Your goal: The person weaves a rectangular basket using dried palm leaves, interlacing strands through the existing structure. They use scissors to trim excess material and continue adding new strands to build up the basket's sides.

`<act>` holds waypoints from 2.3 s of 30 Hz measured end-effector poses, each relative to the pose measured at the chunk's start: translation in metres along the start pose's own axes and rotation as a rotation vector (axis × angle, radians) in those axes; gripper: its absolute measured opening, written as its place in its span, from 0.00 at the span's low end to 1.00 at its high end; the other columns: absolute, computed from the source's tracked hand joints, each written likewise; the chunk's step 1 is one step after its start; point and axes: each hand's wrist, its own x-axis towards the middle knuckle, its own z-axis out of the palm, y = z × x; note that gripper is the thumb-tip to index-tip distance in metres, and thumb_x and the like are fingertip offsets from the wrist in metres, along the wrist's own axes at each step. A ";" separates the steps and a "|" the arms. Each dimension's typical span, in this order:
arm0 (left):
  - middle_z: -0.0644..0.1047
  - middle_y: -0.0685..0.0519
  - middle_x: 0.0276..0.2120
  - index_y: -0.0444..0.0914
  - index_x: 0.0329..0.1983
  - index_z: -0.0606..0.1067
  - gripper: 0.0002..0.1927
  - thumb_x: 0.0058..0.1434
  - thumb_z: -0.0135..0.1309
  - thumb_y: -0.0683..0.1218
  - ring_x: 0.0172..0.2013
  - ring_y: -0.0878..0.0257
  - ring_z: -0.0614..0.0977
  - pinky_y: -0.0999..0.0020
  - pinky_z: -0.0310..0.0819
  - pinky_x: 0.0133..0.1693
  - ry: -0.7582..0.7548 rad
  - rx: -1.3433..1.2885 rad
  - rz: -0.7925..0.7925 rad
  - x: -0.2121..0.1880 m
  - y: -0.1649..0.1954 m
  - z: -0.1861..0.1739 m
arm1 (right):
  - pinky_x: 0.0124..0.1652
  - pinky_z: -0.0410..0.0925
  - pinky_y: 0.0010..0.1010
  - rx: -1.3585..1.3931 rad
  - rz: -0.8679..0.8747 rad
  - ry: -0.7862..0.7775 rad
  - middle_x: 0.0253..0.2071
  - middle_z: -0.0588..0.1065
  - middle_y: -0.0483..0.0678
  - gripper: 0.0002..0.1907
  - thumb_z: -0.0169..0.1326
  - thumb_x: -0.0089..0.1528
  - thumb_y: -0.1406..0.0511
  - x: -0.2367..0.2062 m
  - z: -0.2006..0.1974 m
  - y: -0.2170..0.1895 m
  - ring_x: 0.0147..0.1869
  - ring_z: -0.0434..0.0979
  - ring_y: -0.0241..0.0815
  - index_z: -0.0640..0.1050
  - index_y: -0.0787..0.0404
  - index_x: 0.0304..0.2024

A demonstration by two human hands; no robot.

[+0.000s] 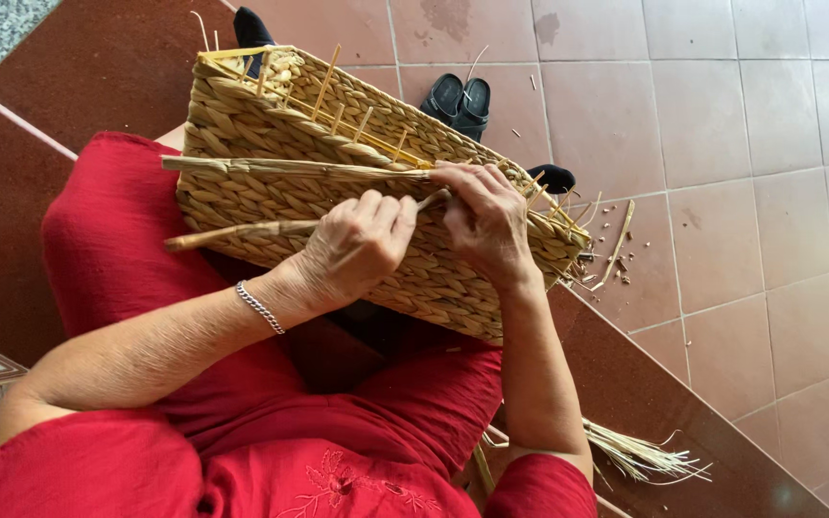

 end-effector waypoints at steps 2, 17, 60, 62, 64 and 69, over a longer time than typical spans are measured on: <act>0.75 0.47 0.30 0.25 0.48 0.76 0.15 0.61 0.55 0.40 0.33 0.58 0.77 0.66 0.76 0.31 0.034 0.028 0.055 0.010 -0.002 -0.014 | 0.54 0.73 0.39 -0.022 -0.015 -0.004 0.51 0.80 0.50 0.17 0.59 0.56 0.73 0.000 -0.002 -0.003 0.54 0.80 0.49 0.81 0.61 0.49; 0.72 0.47 0.46 0.25 0.42 0.77 0.08 0.68 0.60 0.38 0.47 0.58 0.74 0.65 0.76 0.48 0.194 -0.016 0.248 0.046 -0.057 0.003 | 0.48 0.72 0.36 -0.210 -0.026 0.152 0.51 0.75 0.50 0.10 0.60 0.62 0.73 -0.015 0.031 -0.003 0.51 0.77 0.50 0.81 0.62 0.46; 0.86 0.52 0.41 0.42 0.48 0.84 0.18 0.53 0.64 0.41 0.40 0.63 0.86 0.67 0.84 0.45 -1.395 -1.011 -0.257 0.180 -0.113 0.051 | 0.54 0.65 0.45 -0.369 0.160 0.127 0.54 0.69 0.54 0.27 0.57 0.55 0.73 -0.032 0.054 -0.016 0.54 0.70 0.52 0.78 0.62 0.59; 0.85 0.51 0.40 0.42 0.50 0.83 0.19 0.53 0.64 0.42 0.40 0.62 0.85 0.66 0.85 0.45 -1.469 -1.132 -0.257 0.174 -0.112 0.057 | 0.53 0.65 0.44 -0.376 0.198 0.111 0.56 0.69 0.54 0.28 0.58 0.55 0.73 -0.034 0.056 -0.019 0.53 0.70 0.51 0.78 0.61 0.59; 0.84 0.52 0.40 0.43 0.52 0.83 0.21 0.54 0.63 0.42 0.40 0.64 0.84 0.67 0.83 0.45 -1.504 -1.226 -0.230 0.166 -0.113 0.063 | 0.52 0.65 0.44 -0.388 0.210 0.113 0.56 0.69 0.54 0.27 0.60 0.56 0.72 -0.035 0.058 -0.022 0.53 0.70 0.51 0.78 0.61 0.59; 0.84 0.52 0.40 0.43 0.54 0.83 0.21 0.55 0.64 0.43 0.39 0.65 0.81 0.68 0.80 0.43 -1.537 -1.333 -0.283 0.149 -0.110 0.079 | 0.52 0.64 0.46 -0.386 0.223 0.091 0.55 0.68 0.53 0.23 0.65 0.58 0.67 -0.037 0.055 -0.028 0.54 0.70 0.53 0.78 0.60 0.57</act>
